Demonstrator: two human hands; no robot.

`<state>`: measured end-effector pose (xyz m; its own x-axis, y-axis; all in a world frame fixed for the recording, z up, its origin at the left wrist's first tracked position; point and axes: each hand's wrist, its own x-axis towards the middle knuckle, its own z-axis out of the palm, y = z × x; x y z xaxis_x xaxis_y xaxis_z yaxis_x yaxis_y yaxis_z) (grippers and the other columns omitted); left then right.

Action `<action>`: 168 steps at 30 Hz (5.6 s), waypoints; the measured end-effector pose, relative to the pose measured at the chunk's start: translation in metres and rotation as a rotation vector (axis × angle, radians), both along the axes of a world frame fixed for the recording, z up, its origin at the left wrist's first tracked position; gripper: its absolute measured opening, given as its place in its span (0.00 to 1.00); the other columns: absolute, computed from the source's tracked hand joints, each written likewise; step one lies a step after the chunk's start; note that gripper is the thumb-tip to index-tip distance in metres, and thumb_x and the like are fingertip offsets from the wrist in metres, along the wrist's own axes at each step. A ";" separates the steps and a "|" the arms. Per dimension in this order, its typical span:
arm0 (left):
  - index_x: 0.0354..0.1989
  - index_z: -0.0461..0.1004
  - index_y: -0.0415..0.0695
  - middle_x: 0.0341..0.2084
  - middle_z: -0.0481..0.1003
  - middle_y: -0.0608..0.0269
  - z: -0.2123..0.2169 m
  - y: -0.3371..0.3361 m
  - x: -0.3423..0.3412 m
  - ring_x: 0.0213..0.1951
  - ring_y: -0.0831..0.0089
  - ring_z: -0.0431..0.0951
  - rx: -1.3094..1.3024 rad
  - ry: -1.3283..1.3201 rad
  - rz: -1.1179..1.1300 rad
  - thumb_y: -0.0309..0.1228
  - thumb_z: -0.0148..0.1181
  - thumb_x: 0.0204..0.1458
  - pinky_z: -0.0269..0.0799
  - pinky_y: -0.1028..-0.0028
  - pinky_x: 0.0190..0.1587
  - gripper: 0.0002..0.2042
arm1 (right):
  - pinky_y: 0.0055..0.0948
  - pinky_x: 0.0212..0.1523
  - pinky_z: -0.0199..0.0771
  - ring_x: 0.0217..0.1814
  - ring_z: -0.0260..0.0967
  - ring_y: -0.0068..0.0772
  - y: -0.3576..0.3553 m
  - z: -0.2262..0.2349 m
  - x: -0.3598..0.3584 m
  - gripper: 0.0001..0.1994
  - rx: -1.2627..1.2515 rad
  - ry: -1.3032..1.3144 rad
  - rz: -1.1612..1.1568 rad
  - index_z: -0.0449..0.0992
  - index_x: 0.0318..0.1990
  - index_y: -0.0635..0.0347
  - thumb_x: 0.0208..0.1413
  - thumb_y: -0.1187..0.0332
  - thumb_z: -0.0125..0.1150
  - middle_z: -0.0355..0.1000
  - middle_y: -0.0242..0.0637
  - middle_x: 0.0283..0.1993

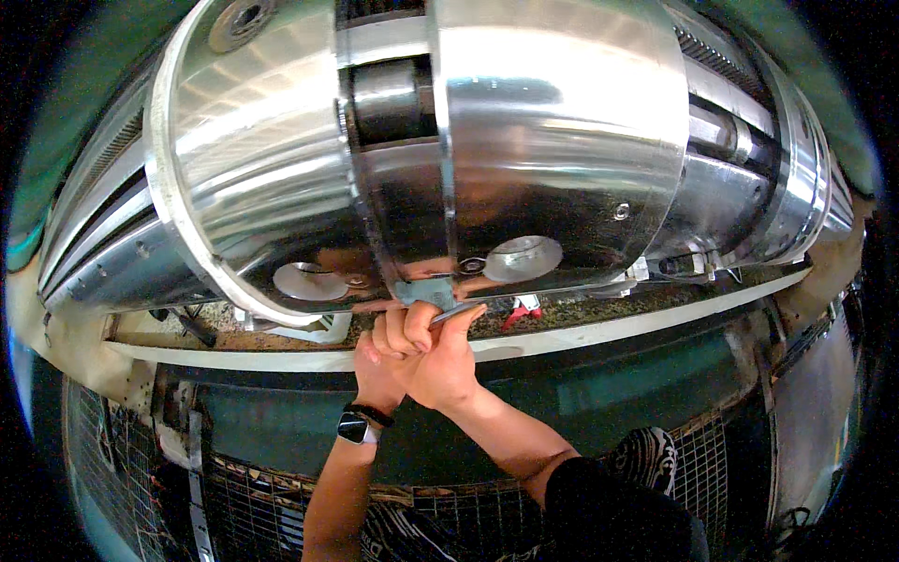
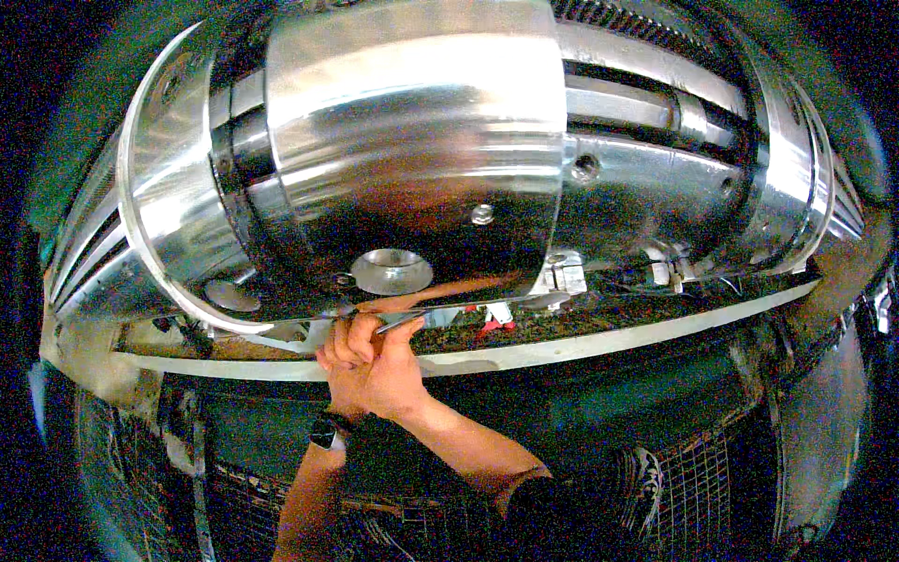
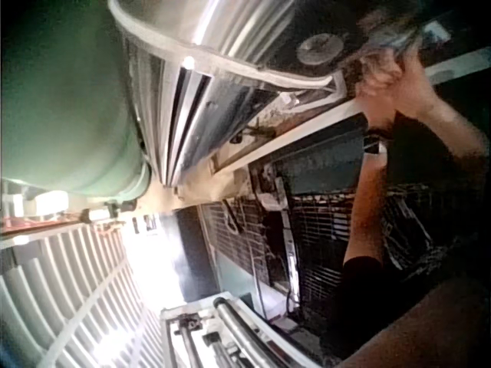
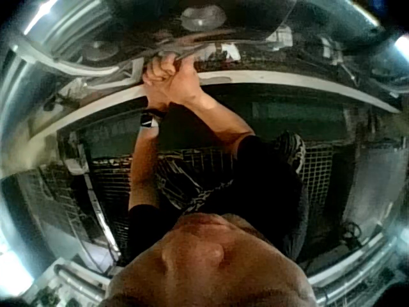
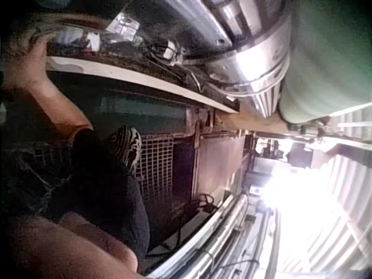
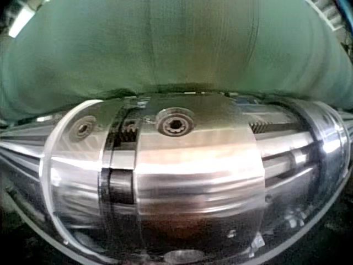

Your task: The person holds a production document, attaches it to the side of a machine, and then uses a hex key to tighten or adjust components on a large rotating cylinder.

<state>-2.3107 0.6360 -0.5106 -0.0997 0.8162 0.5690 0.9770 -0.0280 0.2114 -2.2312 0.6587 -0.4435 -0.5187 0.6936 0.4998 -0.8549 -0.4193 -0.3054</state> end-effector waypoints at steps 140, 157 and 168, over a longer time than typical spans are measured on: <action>0.36 0.68 0.35 0.30 0.69 0.53 0.168 -0.027 -0.012 0.20 0.81 0.60 0.938 -0.623 -0.595 0.36 0.43 0.57 0.56 0.83 0.22 0.15 | 0.31 0.23 0.69 0.27 0.66 0.34 0.043 0.073 0.013 0.14 1.326 -0.385 -1.272 0.71 0.36 0.56 0.37 0.76 0.60 0.65 0.34 0.29; 0.33 0.69 0.39 0.34 0.69 0.54 0.037 -0.087 -0.135 0.39 0.56 0.69 0.154 0.277 0.457 0.37 0.58 0.47 0.61 0.62 0.43 0.13 | 0.25 0.38 0.72 0.35 0.69 0.24 0.083 0.062 -0.017 0.08 0.754 -0.647 -0.355 0.67 0.37 0.65 0.62 0.70 0.42 0.72 0.36 0.34; 0.30 0.68 0.37 0.31 0.69 0.51 0.018 -0.103 -0.144 0.36 0.53 0.68 0.113 0.209 0.564 0.39 0.58 0.47 0.61 0.60 0.39 0.15 | 0.24 0.40 0.73 0.39 0.70 0.26 0.067 0.091 -0.050 0.08 0.762 -0.601 -0.138 0.65 0.39 0.65 0.62 0.70 0.41 0.71 0.38 0.34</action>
<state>-2.4547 0.5332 -0.4927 -0.3757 0.6036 0.7032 0.8682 0.4946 0.0394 -2.2809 0.7254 -0.3524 -0.7719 0.3687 0.5180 -0.4951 0.1624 -0.8535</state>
